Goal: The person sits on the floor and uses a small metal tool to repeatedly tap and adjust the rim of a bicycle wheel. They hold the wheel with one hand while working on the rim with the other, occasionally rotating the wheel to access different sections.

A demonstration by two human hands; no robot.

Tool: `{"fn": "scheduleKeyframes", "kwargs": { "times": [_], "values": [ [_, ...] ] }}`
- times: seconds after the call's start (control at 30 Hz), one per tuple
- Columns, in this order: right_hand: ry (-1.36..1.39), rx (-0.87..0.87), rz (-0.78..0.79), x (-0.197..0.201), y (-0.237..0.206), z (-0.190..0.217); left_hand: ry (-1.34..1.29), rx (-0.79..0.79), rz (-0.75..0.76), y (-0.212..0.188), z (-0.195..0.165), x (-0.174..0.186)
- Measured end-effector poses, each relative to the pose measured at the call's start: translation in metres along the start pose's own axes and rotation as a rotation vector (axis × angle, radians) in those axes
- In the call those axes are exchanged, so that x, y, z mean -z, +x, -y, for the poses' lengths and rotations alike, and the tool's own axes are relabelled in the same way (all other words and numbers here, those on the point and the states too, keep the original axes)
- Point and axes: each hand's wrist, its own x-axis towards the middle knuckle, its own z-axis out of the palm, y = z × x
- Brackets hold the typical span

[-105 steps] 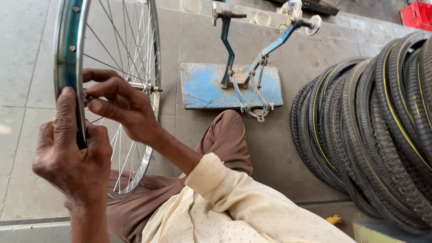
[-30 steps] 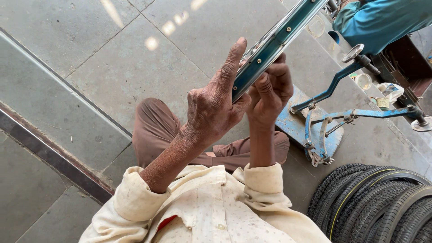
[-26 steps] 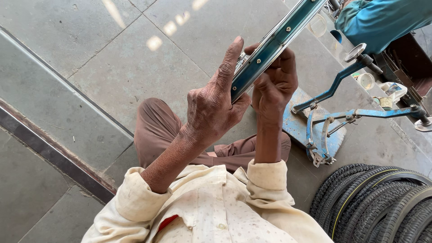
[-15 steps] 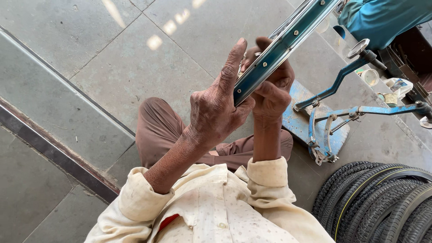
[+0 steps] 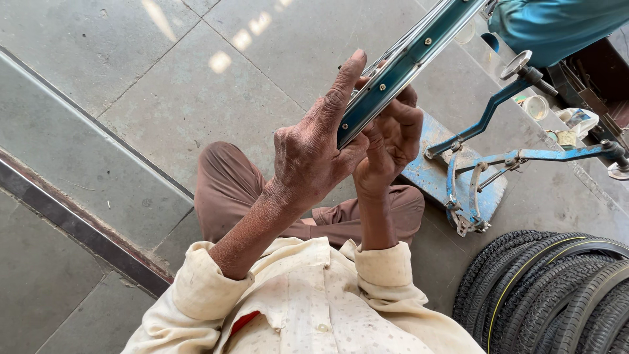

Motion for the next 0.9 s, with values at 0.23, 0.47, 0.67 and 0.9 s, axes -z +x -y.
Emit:
{"fn": "scheduleKeyframes", "kwargs": {
  "times": [0.23, 0.47, 0.67, 0.9],
  "values": [
    [-0.093, -0.005, -0.007, 0.002, 0.006, -0.005, 0.163, -0.026, 0.068, -0.001, 0.0, 0.001],
    [0.056, -0.109, 0.071, 0.018, 0.029, 0.006, 0.232, -0.032, 0.119, 0.008, 0.006, -0.006],
    [-0.087, -0.124, 0.116, 0.019, 0.041, 0.011, 0.188, -0.037, 0.136, 0.015, 0.004, -0.005],
    [-0.077, -0.036, 0.167, 0.025, 0.064, 0.008, 0.246, -0.069, 0.147, 0.04, 0.001, -0.005]
  ]
}}
